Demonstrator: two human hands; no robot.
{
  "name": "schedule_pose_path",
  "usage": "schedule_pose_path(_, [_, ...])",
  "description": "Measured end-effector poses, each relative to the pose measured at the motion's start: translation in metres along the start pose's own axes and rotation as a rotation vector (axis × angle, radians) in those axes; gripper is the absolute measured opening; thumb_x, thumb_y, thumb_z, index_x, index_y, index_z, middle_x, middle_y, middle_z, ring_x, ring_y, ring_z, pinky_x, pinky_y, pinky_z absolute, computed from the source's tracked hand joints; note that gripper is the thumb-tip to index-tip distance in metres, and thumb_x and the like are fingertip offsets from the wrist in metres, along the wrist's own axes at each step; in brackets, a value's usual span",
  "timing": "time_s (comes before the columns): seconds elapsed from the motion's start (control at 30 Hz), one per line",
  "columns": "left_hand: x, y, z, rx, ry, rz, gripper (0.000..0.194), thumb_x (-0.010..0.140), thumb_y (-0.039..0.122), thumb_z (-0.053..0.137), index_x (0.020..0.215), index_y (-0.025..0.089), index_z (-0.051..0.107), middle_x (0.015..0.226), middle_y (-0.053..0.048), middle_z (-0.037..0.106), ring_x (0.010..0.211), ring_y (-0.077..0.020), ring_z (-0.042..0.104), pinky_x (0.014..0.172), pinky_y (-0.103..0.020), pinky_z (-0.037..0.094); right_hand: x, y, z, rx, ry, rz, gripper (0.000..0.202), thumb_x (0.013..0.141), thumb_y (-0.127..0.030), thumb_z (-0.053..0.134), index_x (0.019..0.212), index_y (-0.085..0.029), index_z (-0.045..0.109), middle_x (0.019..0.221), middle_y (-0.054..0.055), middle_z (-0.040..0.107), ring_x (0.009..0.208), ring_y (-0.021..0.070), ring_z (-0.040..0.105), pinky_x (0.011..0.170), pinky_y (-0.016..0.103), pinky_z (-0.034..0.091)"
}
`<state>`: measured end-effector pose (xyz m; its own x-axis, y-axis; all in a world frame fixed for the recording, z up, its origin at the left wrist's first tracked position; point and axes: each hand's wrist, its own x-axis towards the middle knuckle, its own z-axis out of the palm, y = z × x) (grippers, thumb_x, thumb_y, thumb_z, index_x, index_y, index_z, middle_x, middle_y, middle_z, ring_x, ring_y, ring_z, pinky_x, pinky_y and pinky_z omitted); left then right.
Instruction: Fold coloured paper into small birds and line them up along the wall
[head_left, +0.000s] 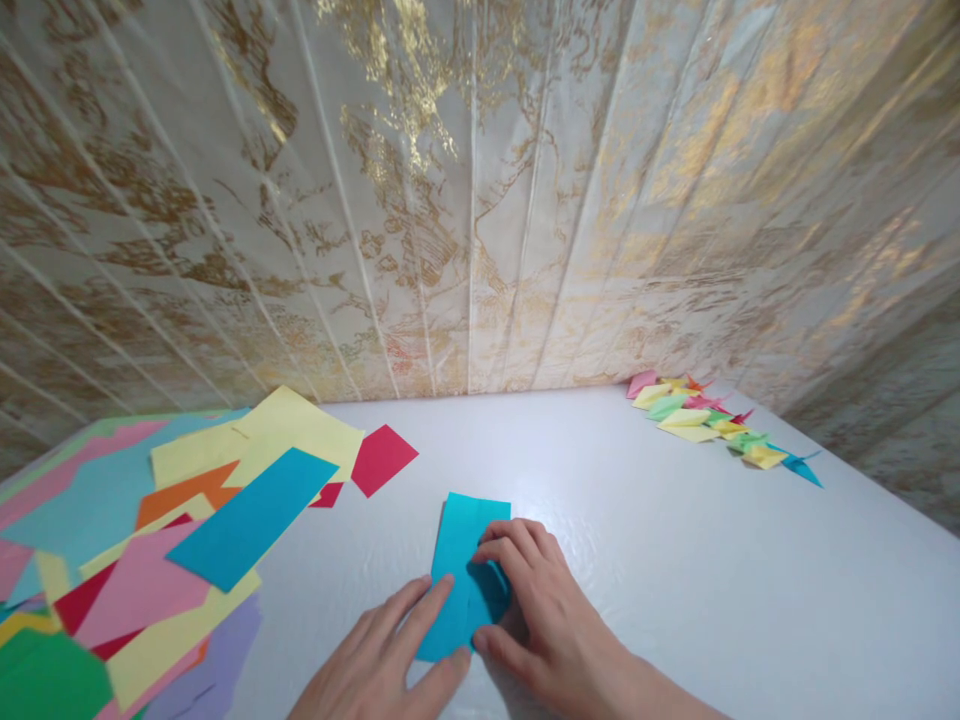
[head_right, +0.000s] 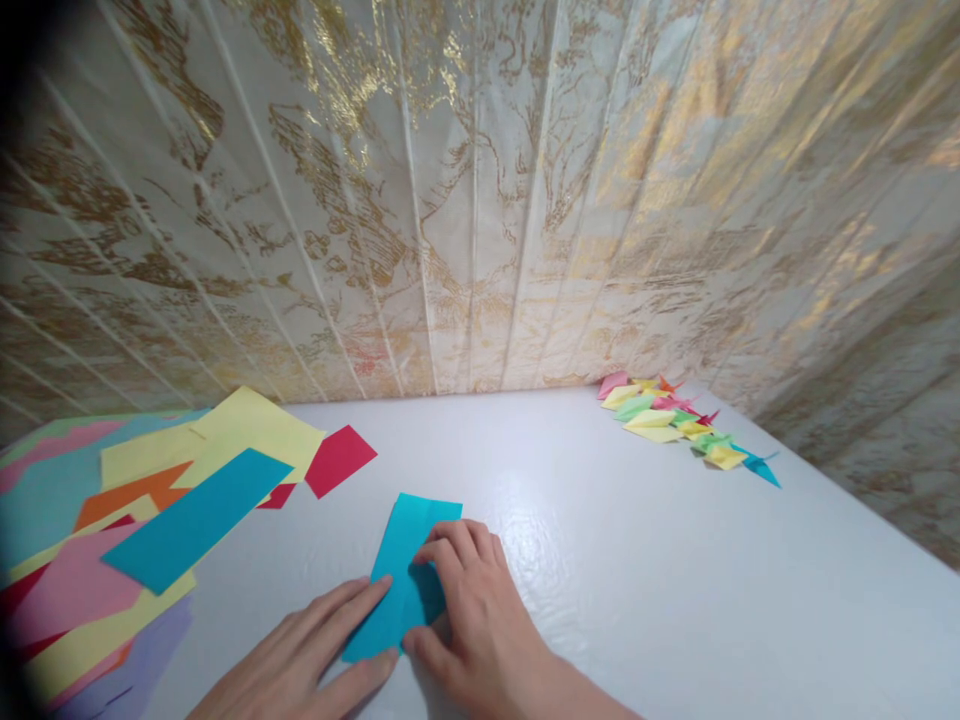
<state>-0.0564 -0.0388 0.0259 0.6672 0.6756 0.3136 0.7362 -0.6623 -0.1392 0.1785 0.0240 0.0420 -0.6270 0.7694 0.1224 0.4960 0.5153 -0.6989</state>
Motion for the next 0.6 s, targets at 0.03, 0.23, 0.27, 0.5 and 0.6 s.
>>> schedule_pose_path(0.03, [0.002, -0.003, -0.004, 0.013, -0.020, 0.012, 0.036, 0.096, 0.018, 0.048, 0.128, 0.030, 0.061, 0.143, -0.004, 0.061, 0.124, -0.0224, 0.060, 0.096, -0.031, 0.053, 0.001, 0.001, -0.001, 0.005, -0.010, 0.002, 0.039, 0.079, -0.012, 0.069, 0.114, -0.020, 0.054, 0.124, 0.010, 0.054, 0.115, 0.0289, 0.045, 0.101, 0.048, 0.040])
schedule_pose_path(0.23, [0.017, -0.014, -0.020, -0.108, 0.001, 0.038, 0.033, 0.103, 0.014, 0.039, 0.118, 0.027, 0.065, 0.136, 0.002, 0.066, 0.125, -0.0187, 0.057, 0.105, -0.034, 0.044, 0.008, 0.010, -0.007, 0.069, -0.026, -0.135, 0.045, 0.080, -0.003, 0.065, 0.119, -0.021, 0.052, 0.127, 0.009, 0.057, 0.119, 0.0251, 0.048, 0.105, 0.043, 0.039])
schedule_pose_path(0.27, [0.018, -0.012, -0.018, -0.172, 0.039, 0.026, 0.032, 0.105, 0.016, 0.037, 0.109, 0.026, 0.068, 0.128, 0.003, 0.070, 0.120, -0.0177, 0.059, 0.104, -0.033, 0.043, 0.009, 0.011, -0.008, 0.059, -0.010, -0.154, 0.044, 0.080, -0.004, 0.066, 0.117, -0.021, 0.052, 0.128, 0.009, 0.057, 0.120, 0.0252, 0.048, 0.105, 0.042, 0.040])
schedule_pose_path(0.5, [0.022, 0.003, -0.003, -0.447, -0.009, -0.156, 0.021, 0.100, 0.014, 0.049, 0.089, 0.023, 0.064, 0.090, 0.001, 0.067, 0.083, -0.0166, 0.061, 0.075, -0.027, 0.048, -0.003, 0.008, -0.009, -0.262, -0.112, -0.401, 0.018, 0.094, -0.006, 0.050, 0.093, -0.021, 0.061, 0.099, 0.004, 0.069, 0.086, 0.0187, 0.058, 0.078, 0.032, 0.046])
schedule_pose_path(0.6, [0.029, 0.002, 0.000, -0.501, -0.089, -0.283, 0.011, 0.094, 0.018, 0.061, 0.085, 0.024, 0.062, 0.086, 0.002, 0.066, 0.082, -0.0175, 0.062, 0.072, -0.027, 0.047, -0.010, 0.012, -0.007, -0.332, -0.115, -0.498, 0.016, 0.101, -0.014, 0.048, 0.098, -0.018, 0.063, 0.101, 0.005, 0.072, 0.093, 0.0187, 0.060, 0.082, 0.031, 0.048])
